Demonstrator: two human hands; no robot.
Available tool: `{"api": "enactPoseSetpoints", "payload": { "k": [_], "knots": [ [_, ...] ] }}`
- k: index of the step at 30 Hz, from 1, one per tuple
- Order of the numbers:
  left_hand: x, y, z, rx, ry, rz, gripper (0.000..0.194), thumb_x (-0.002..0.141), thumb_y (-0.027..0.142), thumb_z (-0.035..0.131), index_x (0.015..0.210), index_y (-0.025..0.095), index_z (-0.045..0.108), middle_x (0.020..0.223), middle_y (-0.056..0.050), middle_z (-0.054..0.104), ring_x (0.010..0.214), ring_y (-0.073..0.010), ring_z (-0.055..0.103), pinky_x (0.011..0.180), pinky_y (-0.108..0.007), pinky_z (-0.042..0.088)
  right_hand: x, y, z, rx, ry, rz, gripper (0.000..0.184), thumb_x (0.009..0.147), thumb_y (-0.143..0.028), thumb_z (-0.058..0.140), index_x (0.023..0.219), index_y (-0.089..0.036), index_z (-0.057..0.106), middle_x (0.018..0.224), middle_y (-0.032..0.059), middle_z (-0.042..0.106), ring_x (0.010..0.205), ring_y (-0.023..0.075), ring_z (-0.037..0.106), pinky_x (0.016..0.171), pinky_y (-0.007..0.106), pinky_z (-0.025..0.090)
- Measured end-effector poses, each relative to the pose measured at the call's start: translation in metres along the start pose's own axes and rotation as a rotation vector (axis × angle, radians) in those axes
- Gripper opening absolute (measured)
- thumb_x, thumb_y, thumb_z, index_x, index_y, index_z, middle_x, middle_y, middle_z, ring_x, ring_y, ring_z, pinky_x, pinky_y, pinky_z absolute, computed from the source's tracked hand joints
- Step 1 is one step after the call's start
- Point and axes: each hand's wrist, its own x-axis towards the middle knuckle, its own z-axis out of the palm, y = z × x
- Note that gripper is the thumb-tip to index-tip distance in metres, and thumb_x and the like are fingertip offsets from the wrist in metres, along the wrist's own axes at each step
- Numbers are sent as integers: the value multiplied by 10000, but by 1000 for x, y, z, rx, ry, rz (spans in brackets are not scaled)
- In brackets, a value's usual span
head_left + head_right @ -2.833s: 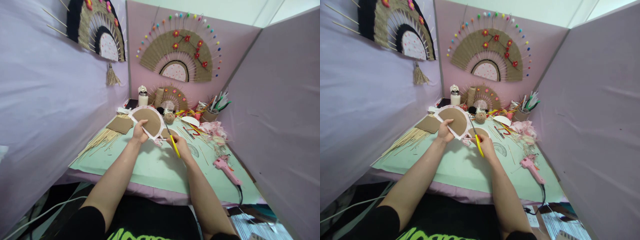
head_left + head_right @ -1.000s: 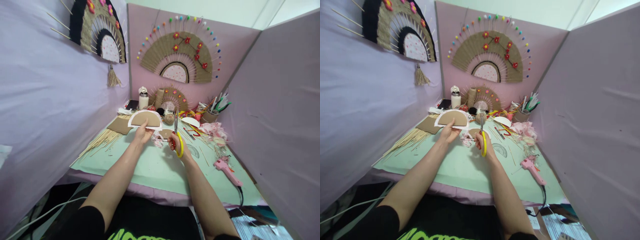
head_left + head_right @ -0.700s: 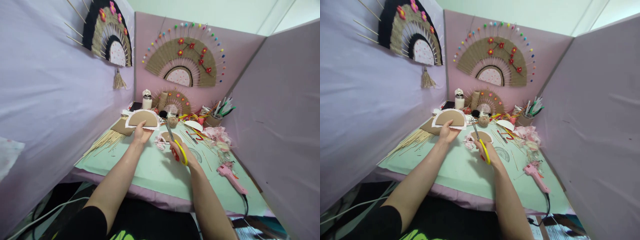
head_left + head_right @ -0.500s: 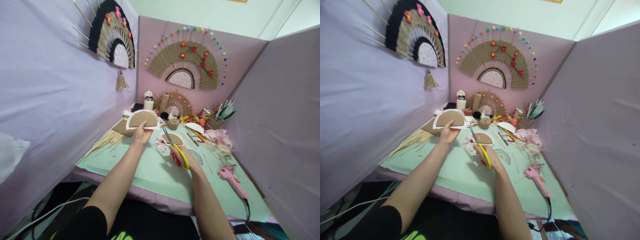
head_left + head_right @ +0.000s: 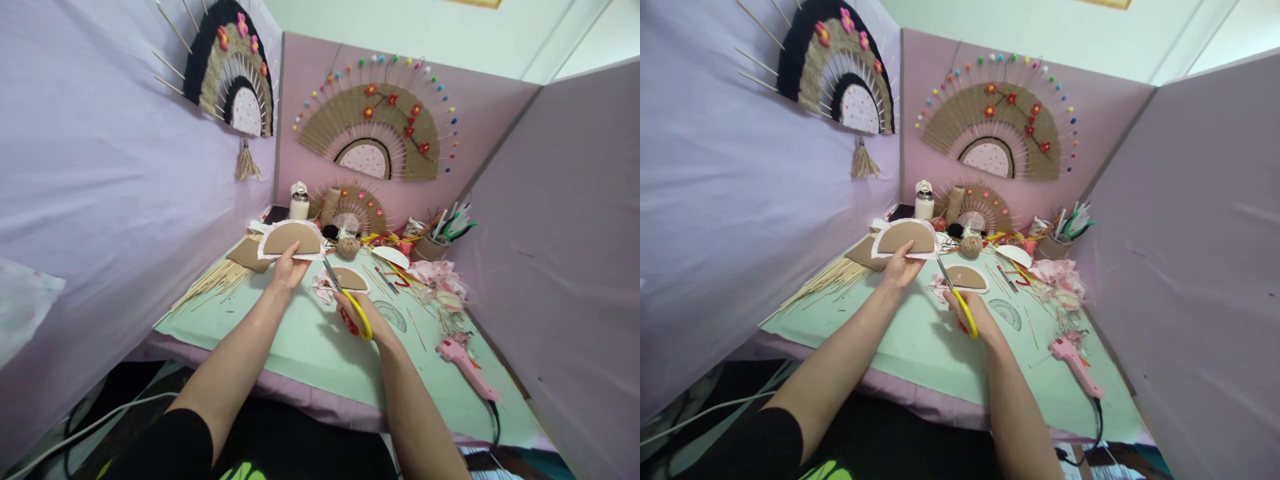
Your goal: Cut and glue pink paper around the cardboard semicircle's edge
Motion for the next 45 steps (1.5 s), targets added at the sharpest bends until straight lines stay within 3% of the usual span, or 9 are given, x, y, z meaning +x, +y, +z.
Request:
{"api": "enactPoseSetpoints", "payload": {
  "k": [45],
  "knots": [
    [0,0,0,17,24,-5,333,810,54,490,1107,177,579,972,-57,693,856,-155,658,846,-334,513,-4,-6,1,-1,49,-4,503,768,-651,463,642,-166,502,382,-43,404,298,81,382,296,179,247]
  ]
}}
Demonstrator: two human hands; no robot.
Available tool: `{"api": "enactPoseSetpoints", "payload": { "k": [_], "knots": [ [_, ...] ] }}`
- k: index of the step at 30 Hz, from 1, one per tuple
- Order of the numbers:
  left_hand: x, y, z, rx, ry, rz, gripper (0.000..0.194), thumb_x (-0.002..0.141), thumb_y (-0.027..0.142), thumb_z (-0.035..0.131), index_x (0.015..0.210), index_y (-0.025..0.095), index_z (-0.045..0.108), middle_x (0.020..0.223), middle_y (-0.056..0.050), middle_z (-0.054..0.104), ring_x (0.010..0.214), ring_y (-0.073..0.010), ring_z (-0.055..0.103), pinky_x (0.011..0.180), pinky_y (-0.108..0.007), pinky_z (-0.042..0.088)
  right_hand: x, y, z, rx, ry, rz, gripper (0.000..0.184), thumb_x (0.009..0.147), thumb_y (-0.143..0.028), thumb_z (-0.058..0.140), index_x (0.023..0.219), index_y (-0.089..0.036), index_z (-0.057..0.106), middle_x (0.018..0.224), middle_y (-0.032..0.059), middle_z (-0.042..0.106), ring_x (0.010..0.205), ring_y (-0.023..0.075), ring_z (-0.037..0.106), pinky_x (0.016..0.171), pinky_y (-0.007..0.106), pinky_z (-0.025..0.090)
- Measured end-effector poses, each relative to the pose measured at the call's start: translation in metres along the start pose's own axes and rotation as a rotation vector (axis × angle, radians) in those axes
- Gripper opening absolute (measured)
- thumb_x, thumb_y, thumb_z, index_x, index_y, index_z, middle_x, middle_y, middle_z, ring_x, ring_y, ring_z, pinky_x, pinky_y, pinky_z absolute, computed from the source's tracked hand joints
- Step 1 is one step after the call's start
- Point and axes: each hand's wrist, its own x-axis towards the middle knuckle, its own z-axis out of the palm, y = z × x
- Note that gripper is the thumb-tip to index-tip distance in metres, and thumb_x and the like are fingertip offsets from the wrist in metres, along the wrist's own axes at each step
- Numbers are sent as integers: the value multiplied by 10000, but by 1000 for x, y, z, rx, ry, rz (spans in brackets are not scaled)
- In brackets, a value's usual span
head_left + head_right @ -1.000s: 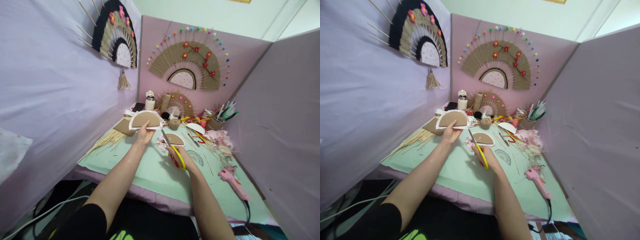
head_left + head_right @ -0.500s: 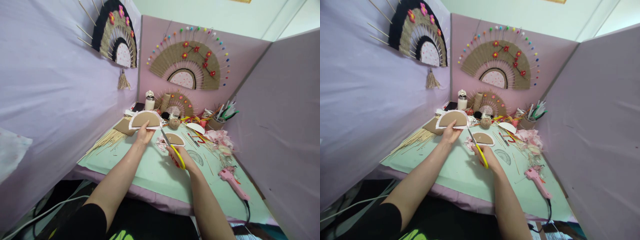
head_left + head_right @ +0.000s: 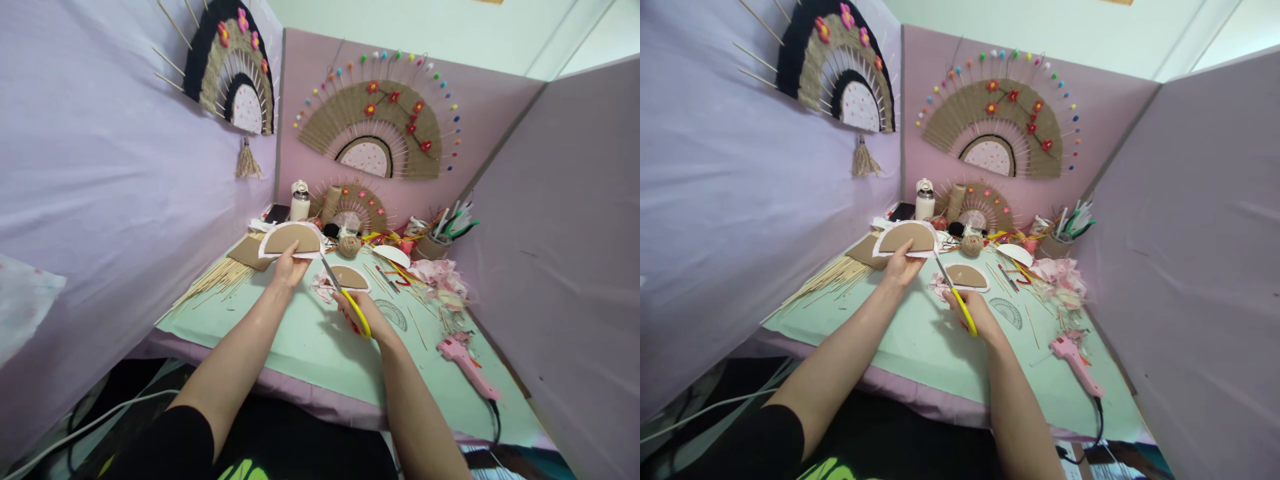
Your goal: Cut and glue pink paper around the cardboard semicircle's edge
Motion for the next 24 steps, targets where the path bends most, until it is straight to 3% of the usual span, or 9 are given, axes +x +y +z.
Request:
{"api": "enactPoseSetpoints", "payload": {
  "k": [16,24],
  "knots": [
    [-2,1,3,21,14,1,316,826,52,479,1097,175,585,897,-37,695,778,-132,653,780,-279,515,-4,-9,-1,-59,21,-15,492,768,-642,457,621,-173,480,397,-48,379,306,77,360,314,191,248],
    [-1,0,2,21,-33,12,295,831,50,470,1089,149,574,871,-44,693,794,-142,649,781,-287,513,1,-9,-4,-141,79,-48,494,748,-628,477,580,-164,508,400,-42,368,362,78,336,365,205,230]
  ]
}}
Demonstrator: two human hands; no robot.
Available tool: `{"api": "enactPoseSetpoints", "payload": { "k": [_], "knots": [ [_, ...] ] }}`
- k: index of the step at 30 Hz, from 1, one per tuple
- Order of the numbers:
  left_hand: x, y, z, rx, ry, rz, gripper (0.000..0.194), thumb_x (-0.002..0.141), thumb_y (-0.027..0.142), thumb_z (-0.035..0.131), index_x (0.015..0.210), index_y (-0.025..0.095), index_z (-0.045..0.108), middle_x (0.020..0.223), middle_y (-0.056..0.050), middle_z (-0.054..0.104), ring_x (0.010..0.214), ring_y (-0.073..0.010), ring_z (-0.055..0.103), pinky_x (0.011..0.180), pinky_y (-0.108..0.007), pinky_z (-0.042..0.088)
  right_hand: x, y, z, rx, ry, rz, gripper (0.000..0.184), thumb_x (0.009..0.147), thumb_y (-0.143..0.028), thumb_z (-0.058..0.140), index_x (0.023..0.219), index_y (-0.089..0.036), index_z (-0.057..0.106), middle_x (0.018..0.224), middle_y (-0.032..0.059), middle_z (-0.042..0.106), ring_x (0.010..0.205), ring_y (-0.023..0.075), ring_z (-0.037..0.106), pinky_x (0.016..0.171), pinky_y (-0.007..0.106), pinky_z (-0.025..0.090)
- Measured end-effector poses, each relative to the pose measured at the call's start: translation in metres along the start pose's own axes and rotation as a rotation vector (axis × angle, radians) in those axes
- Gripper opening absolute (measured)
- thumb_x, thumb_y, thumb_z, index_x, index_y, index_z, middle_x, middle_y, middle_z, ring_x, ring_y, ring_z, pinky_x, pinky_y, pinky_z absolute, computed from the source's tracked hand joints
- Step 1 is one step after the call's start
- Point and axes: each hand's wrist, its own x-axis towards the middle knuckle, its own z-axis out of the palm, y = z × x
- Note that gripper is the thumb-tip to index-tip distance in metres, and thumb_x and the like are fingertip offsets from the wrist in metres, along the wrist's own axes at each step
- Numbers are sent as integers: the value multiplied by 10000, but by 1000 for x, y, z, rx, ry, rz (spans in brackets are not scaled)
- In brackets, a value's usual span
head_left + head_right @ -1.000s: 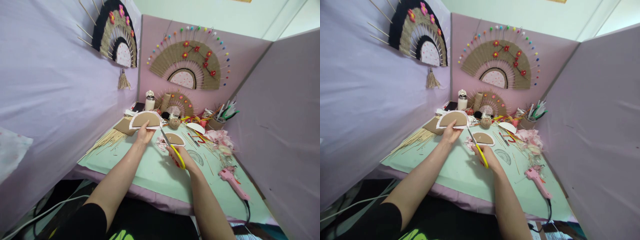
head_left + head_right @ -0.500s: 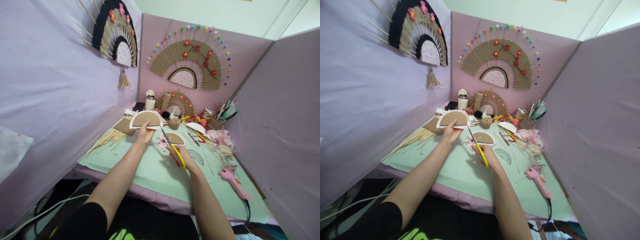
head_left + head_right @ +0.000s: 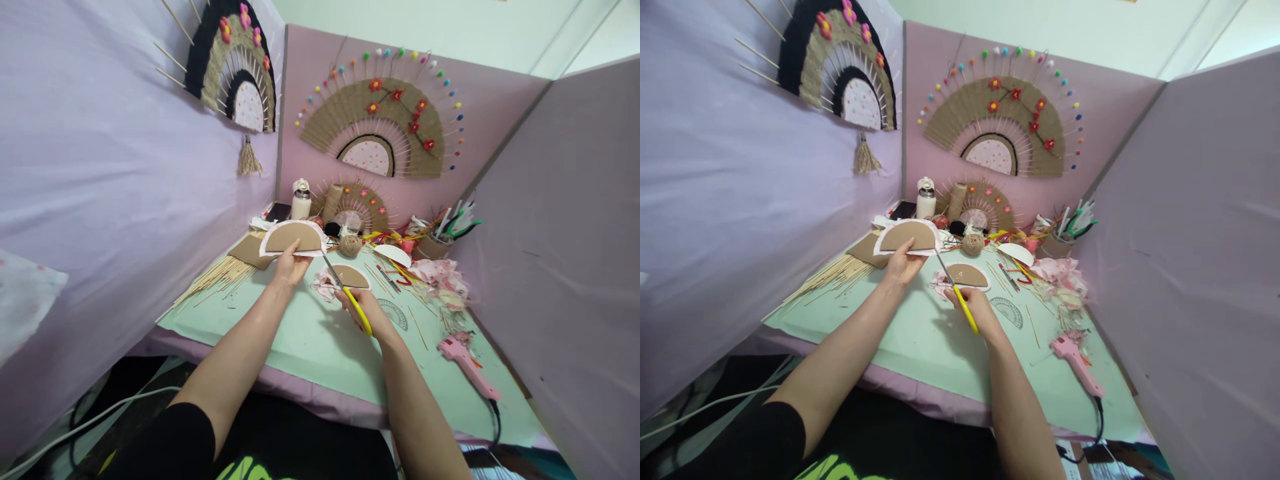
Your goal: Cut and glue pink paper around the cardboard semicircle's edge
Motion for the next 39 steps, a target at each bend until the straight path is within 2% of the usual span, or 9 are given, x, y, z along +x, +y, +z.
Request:
{"api": "enactPoseSetpoints", "payload": {
  "k": [10,19,28,33,39],
  "knots": [
    [3,1,-3,-28,42,12,285,823,54,485,1062,168,592,900,-43,696,794,-136,652,774,-277,521,7,13,-1,-131,33,-88,524,726,-661,470,530,-176,445,494,-29,369,478,92,335,436,218,222],
    [6,0,-5,-37,47,20,285,818,54,493,1067,146,596,918,-59,696,800,-145,653,789,-297,519,1,9,-15,-163,-6,-2,457,692,-593,544,543,-176,434,520,-35,353,509,90,313,448,219,221],
    [3,0,-3,-40,47,8,288,820,59,497,1069,163,598,946,-59,694,825,-149,653,822,-327,512,0,9,-13,-130,-105,22,303,719,-471,524,685,-171,502,595,-30,457,537,96,388,471,216,265],
    [5,1,-5,-23,58,7,280,816,72,512,1064,166,600,933,-60,695,808,-154,654,792,-330,520,-4,4,-13,-87,-149,-52,314,779,-469,464,658,-181,444,537,-41,404,492,89,363,464,216,242],
    [6,2,-6,-23,62,4,273,819,80,511,1062,168,599,924,-59,695,805,-152,652,772,-319,525,-4,3,-15,-95,-123,-36,328,802,-481,432,666,-183,459,474,-52,386,445,88,351,451,215,243]
  ]
}}
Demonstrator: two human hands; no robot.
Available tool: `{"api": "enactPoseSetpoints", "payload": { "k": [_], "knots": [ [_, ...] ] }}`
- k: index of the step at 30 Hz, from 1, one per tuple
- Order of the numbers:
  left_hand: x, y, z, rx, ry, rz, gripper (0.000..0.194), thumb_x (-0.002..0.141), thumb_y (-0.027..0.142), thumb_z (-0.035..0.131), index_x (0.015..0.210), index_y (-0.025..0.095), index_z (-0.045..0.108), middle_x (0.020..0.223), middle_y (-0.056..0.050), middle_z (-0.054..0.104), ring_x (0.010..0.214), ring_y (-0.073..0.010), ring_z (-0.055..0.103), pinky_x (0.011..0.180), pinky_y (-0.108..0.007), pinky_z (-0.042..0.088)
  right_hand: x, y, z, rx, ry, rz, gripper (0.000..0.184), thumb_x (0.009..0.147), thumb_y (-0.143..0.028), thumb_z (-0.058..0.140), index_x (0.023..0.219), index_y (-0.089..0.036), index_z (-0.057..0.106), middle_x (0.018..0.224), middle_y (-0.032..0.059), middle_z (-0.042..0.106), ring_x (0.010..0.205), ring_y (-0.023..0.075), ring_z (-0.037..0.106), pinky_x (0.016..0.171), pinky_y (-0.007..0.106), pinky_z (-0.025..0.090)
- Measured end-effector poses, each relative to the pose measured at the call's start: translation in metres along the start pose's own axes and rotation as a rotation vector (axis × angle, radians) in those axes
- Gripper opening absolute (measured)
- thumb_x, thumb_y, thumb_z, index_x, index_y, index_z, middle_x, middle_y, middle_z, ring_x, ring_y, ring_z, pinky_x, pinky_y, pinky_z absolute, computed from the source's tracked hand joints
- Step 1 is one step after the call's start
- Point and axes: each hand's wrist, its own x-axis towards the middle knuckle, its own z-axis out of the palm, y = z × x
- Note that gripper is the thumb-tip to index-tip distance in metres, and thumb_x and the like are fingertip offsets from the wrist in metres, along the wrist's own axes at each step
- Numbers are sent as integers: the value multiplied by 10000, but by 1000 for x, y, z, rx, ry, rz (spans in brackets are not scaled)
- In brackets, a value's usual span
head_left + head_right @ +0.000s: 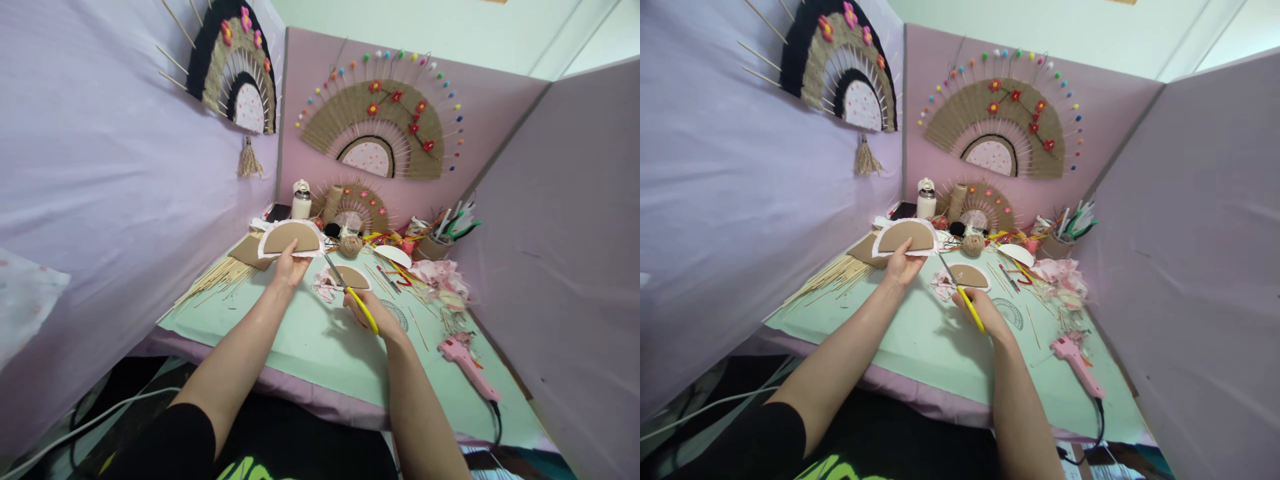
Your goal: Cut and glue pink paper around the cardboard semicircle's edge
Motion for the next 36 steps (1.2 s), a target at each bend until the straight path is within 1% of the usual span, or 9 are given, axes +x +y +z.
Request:
{"api": "enactPoseSetpoints", "payload": {
  "k": [4,7,12,18,25,36],
  "knots": [
    [-1,0,1,-3,1,3,288,814,71,512,1071,168,595,931,-56,693,802,-147,651,772,-307,523,0,-1,-1,-8,-2,13,336,807,-481,427,670,-179,478,463,-54,391,436,85,352,451,211,256],
    [-1,-1,1,1,5,5,287,818,75,510,1078,165,592,932,-59,692,803,-149,649,777,-315,522,-1,-3,-1,-4,-4,18,338,801,-484,443,667,-176,487,459,-51,397,433,85,354,448,212,242],
    [-2,-2,2,0,-28,12,286,819,60,500,1066,167,597,889,-47,694,797,-139,648,773,-296,519,-1,-6,1,39,8,33,351,775,-504,483,658,-174,506,451,-45,401,424,86,348,439,221,221],
    [-5,-3,4,24,-31,2,293,818,66,506,1081,160,595,959,-69,690,827,-152,652,789,-308,517,-1,-7,2,91,18,57,359,777,-504,479,649,-170,515,425,-45,385,396,86,340,419,221,223],
    [-4,-3,3,26,-37,2,282,818,67,504,1069,156,599,957,-68,691,852,-155,652,820,-319,512,1,0,4,127,10,77,341,776,-499,475,666,-179,513,423,-56,374,388,86,347,416,218,240],
    [-1,-2,2,-6,-38,-3,300,811,57,513,1083,158,592,956,-70,695,840,-155,658,807,-312,522,4,3,2,46,55,59,361,756,-508,479,632,-170,503,473,-47,372,434,82,344,438,212,243]
  ]
}}
